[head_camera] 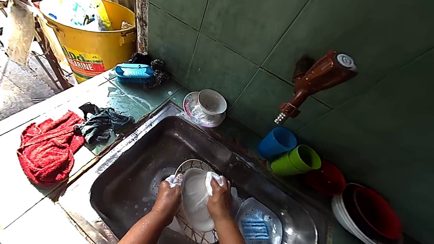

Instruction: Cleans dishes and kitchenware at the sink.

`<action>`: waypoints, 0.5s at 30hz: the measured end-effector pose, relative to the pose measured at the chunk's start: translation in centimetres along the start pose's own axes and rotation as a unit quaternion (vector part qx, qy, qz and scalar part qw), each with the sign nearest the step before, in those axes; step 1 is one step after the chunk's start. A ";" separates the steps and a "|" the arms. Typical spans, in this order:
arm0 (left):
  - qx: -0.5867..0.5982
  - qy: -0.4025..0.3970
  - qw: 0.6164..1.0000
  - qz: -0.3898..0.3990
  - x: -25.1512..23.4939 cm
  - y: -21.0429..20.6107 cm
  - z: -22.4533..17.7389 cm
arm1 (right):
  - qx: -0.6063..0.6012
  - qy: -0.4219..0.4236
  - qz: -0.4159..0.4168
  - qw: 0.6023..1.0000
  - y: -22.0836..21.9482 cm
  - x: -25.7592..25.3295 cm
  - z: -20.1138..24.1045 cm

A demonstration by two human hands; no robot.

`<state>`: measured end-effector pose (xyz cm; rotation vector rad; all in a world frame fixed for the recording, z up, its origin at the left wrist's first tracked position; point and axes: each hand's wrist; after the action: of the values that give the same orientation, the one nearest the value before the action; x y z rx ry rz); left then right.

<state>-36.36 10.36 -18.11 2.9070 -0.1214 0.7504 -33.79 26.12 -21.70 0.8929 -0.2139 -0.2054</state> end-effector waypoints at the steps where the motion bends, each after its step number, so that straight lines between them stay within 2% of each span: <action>1: -0.005 -0.007 1.000 0.004 0.0 0.0 0.1 | -0.030 -0.005 -0.014 0.999 -0.5 -0.6 0.9; 2: -0.005 -0.012 1.000 0.008 0.0 0.1 0.2 | -0.074 0.019 -0.027 0.997 -1.2 -0.6 2.1; 4: 0.012 -0.022 1.000 0.014 0.1 0.3 0.2 | -0.152 0.135 -0.066 0.977 -2.6 0.5 4.3; 6: 0.022 -0.021 0.999 0.027 0.6 0.3 0.0 | -0.169 0.219 -0.093 0.957 -2.7 0.7 4.5; 7: 0.025 -0.016 0.999 0.039 0.8 0.3 0.1 | -0.153 0.214 -0.089 0.961 -2.1 0.2 3.8; 9: 0.015 -0.028 0.998 0.048 1.0 -0.2 0.4 | -0.107 0.131 -0.070 0.983 -0.4 -1.5 2.3; 11: 0.010 -0.048 0.998 0.048 0.9 -0.3 0.3 | -0.099 0.079 -0.076 0.989 0.6 -2.9 2.7; 13: 0.028 -0.063 0.997 0.041 0.8 -0.1 0.4 | -0.134 0.111 -0.061 0.983 0.2 -1.6 4.8; 15: 0.052 -0.084 0.995 0.017 0.5 -0.1 0.8 | -0.183 0.202 -0.078 0.959 -1.3 0.0 6.2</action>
<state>-35.49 10.27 -18.55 3.0711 -0.1535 0.5296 -35.62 20.66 -18.97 0.5651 0.2709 -0.1963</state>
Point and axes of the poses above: each hand's wrist, its own x-axis away from the middle knuckle, its own y-axis out of the back of the hand, z = x × y, and after that the axes turned 8 degrees about -x, right-handed
